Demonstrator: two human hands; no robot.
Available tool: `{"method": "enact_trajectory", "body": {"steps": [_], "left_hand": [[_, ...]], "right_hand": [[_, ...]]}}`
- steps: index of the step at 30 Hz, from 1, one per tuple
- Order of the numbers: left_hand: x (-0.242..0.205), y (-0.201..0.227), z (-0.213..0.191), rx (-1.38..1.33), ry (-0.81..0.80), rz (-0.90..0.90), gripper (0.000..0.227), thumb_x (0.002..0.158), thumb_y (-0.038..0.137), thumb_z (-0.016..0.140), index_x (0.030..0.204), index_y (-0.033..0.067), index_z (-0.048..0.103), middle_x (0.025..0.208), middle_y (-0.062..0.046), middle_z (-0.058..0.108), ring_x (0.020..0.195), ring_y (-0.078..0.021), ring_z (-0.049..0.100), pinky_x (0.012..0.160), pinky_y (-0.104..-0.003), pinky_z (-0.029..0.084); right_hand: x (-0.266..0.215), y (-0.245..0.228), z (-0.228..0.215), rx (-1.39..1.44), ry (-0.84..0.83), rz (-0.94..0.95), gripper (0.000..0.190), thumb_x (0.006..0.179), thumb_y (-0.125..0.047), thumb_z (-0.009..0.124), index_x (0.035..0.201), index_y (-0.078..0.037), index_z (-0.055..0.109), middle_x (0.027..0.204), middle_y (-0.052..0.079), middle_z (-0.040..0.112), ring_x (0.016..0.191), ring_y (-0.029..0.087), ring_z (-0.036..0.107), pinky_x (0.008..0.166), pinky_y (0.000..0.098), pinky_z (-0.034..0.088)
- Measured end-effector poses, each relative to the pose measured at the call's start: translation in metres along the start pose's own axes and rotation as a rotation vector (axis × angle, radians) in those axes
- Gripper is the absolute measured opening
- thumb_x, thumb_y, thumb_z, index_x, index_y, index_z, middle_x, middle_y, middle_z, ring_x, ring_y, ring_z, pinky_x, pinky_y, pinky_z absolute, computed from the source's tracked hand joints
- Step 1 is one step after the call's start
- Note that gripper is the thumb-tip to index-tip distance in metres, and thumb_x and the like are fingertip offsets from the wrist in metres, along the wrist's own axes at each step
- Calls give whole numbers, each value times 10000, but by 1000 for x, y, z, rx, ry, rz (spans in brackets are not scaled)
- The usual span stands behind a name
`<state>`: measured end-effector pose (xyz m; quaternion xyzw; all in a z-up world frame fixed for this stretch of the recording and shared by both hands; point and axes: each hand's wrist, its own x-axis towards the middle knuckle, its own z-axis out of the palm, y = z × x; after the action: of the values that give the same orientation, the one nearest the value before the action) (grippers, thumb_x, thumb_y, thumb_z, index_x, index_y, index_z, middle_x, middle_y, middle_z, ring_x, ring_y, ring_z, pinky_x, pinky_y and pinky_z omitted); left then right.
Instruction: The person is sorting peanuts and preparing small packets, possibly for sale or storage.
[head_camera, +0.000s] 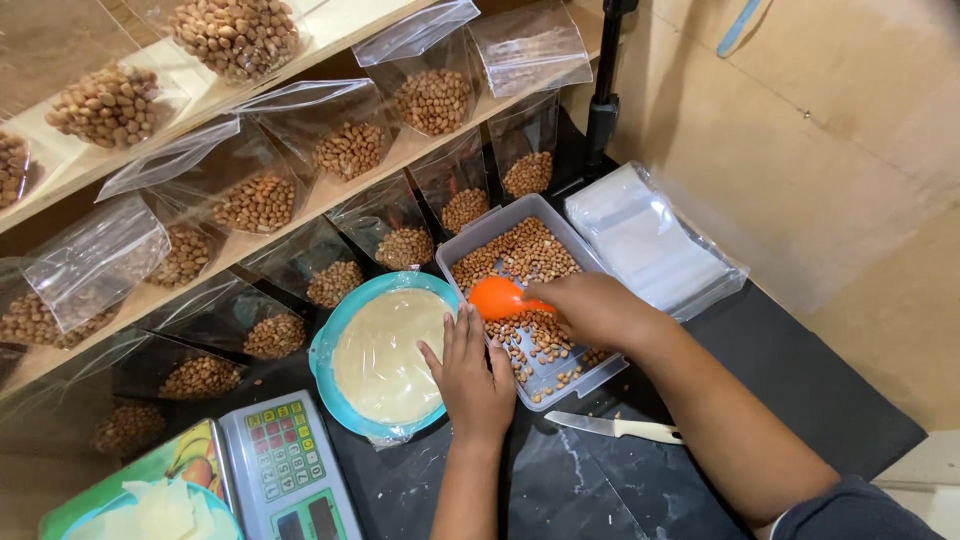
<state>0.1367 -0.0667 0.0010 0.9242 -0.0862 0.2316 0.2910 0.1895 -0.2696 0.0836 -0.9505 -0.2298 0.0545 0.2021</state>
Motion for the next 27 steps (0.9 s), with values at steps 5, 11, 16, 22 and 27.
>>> {"method": "enact_trajectory", "body": {"steps": [5, 11, 16, 22, 27], "left_hand": [[0, 0, 0, 5, -7, -7, 550, 934, 179, 548, 1451, -7, 532, 1521, -167, 526, 1471, -350, 407, 1219, -648, 61], [0, -1, 2, -4, 8, -11, 536, 932, 173, 546, 1440, 2, 548, 1515, -166, 538, 1467, -348, 419, 1223, -648, 58], [0, 0, 2, -16, 6, -20, 527, 938, 180, 545, 1437, 11, 553, 1515, -161, 540, 1465, -344, 422, 1223, -650, 54], [0, -1, 3, -8, 9, -13, 535, 943, 186, 538, 1448, 7, 542, 1518, -165, 536, 1470, -346, 415, 1224, -645, 46], [1, -1, 3, 6, -13, -24, 545, 944, 186, 538, 1458, 2, 527, 1517, -169, 530, 1470, -348, 407, 1222, -644, 43]], "right_hand": [[-18, 7, -21, -21, -149, 25, 493, 751, -53, 708, 1218, -203, 655, 966, 125, 731, 932, 353, 692, 771, 481, 525], [-37, 11, -46, -17, -219, 89, 465, 711, -61, 737, 1146, -220, 695, 951, 104, 740, 934, 333, 702, 771, 454, 540], [-39, 9, -55, -20, -98, 104, 365, 770, -67, 720, 1110, -200, 706, 956, 118, 749, 924, 343, 710, 768, 459, 544], [-35, 4, -53, -38, -122, 85, 457, 709, -56, 747, 1140, -203, 697, 963, 118, 748, 930, 348, 706, 770, 463, 542], [-32, 1, -49, -60, -109, 78, 416, 720, -48, 734, 1107, -193, 691, 952, 115, 746, 926, 352, 704, 761, 476, 538]]}}
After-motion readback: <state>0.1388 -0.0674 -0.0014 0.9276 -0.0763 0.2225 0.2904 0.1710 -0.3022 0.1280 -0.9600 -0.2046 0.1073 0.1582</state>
